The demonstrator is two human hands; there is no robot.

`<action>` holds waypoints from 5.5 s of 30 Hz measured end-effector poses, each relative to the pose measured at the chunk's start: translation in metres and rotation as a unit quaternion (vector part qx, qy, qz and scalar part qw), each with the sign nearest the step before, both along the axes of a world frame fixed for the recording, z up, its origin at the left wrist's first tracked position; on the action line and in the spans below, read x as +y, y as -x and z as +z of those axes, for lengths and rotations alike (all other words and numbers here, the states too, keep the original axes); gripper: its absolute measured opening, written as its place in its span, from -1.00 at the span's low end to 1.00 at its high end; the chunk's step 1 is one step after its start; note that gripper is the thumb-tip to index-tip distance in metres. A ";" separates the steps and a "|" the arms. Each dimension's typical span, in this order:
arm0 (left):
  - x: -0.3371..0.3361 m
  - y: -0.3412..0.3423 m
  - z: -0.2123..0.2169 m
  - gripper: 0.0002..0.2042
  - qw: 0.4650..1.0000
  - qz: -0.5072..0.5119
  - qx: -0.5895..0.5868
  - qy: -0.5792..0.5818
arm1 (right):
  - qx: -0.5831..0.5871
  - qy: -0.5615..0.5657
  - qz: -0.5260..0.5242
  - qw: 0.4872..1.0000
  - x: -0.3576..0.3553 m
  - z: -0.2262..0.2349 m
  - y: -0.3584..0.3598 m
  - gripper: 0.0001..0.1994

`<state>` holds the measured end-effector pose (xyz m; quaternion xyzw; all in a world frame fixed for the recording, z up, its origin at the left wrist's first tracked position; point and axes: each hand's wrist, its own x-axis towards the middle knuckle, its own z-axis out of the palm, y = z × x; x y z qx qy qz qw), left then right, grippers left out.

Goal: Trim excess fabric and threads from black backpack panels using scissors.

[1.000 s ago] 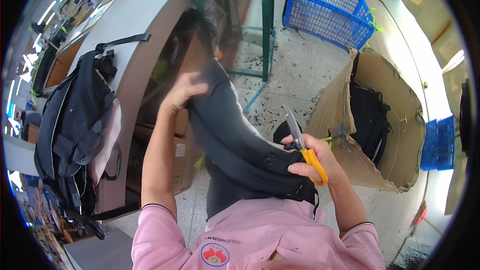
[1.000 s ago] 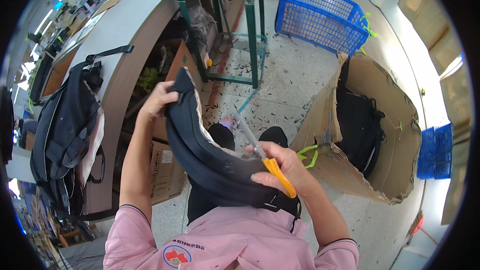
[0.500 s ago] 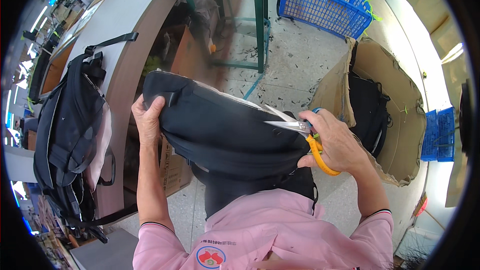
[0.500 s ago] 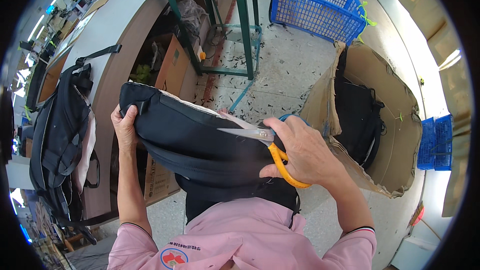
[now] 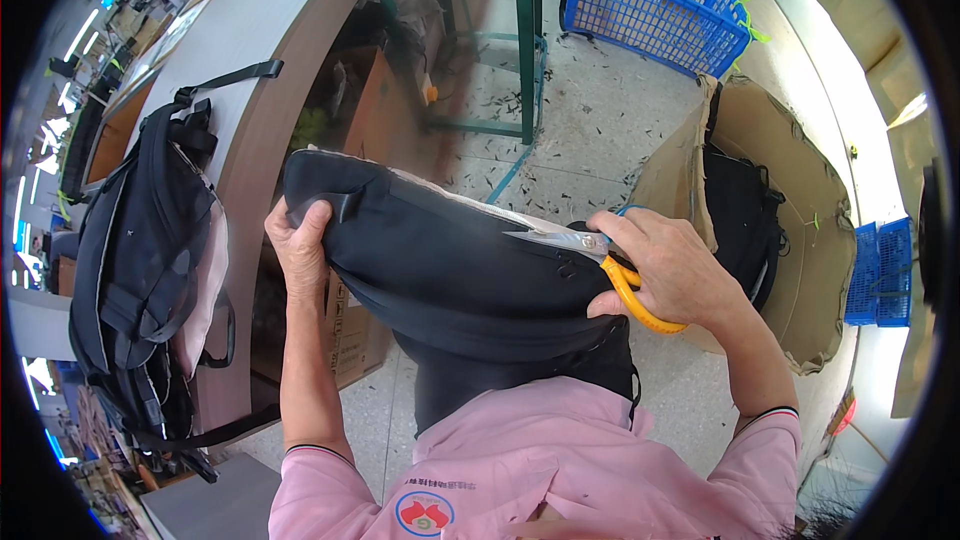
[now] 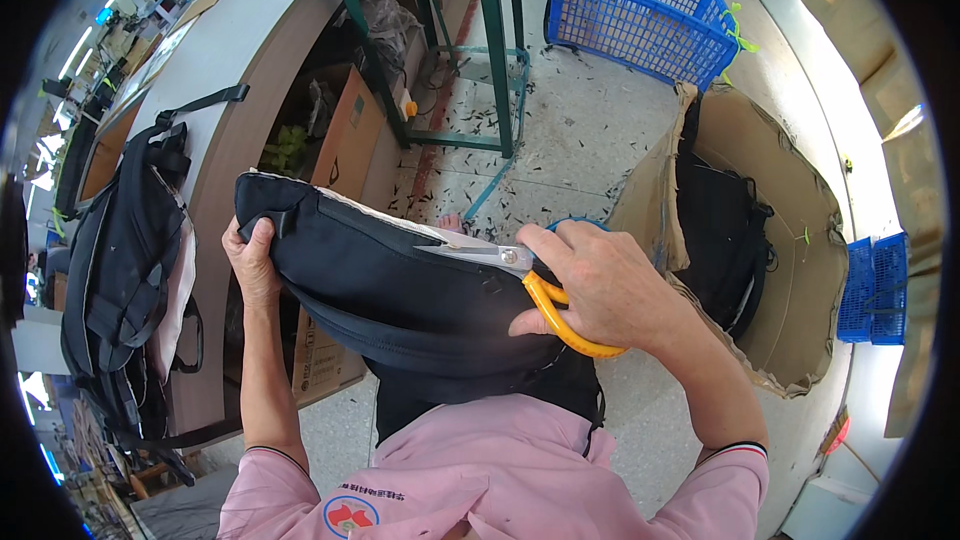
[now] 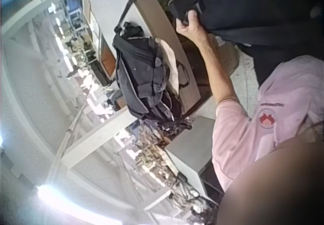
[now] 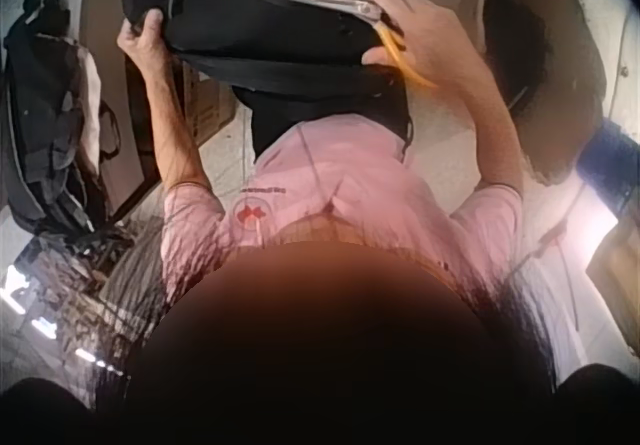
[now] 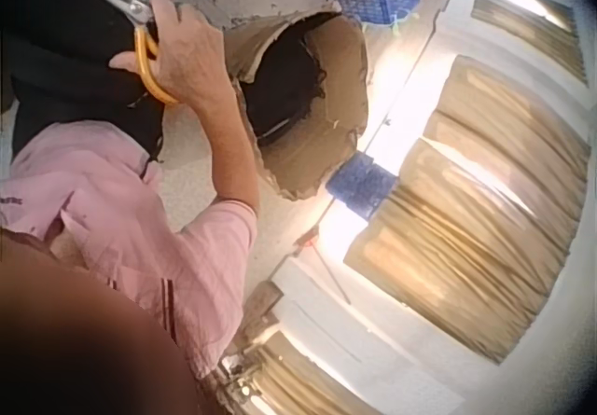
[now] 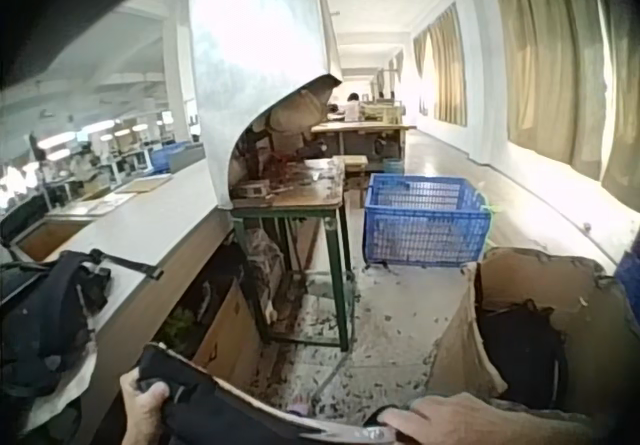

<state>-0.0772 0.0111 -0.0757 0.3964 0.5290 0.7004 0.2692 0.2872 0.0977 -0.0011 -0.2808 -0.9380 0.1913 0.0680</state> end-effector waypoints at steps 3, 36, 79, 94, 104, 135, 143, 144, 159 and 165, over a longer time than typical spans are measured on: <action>0.000 0.001 -0.003 -0.64 1.000 0.008 0.005 -0.007 | 0.005 -0.001 0.007 1.000 0.002 -0.004 0.002 -0.33; -0.016 -0.008 -0.002 -0.65 0.999 0.014 -0.031 -0.019 | 0.039 -0.088 0.032 0.995 0.009 0.006 0.028 -0.34; -0.030 -0.016 0.001 -0.60 0.999 0.005 -0.027 -0.024 | 0.060 -0.143 0.064 0.986 0.009 0.005 0.059 -0.42; -0.032 -0.015 -0.002 -0.58 0.999 -0.009 -0.037 -0.024 | 0.041 -0.119 0.068 0.990 0.010 0.010 0.068 -0.40; -0.030 -0.024 0.002 -0.80 0.999 0.003 -0.049 -0.017 | 0.079 -0.139 0.093 0.983 0.014 0.000 0.077 -0.43; -0.033 -0.019 -0.006 -0.52 0.993 -0.020 -0.115 -0.018 | 0.156 -0.009 0.152 0.976 0.021 -0.013 0.094 -0.47; -0.034 -0.014 -0.013 -0.50 0.990 -0.029 -0.134 -0.020 | 0.098 0.098 0.114 0.984 0.009 0.001 0.094 -0.39; -0.035 -0.014 -0.012 -0.50 0.990 -0.030 -0.134 -0.020 | 0.098 0.099 0.113 0.984 0.007 0.002 0.095 -0.39; -0.035 -0.014 -0.016 -0.43 0.989 0.001 -0.145 -0.019 | 0.046 0.005 0.099 0.994 0.001 0.004 0.093 -0.26; -0.038 -0.013 -0.020 -0.44 0.990 -0.042 -0.131 -0.027 | 0.071 0.012 0.107 0.992 0.003 0.003 0.089 -0.27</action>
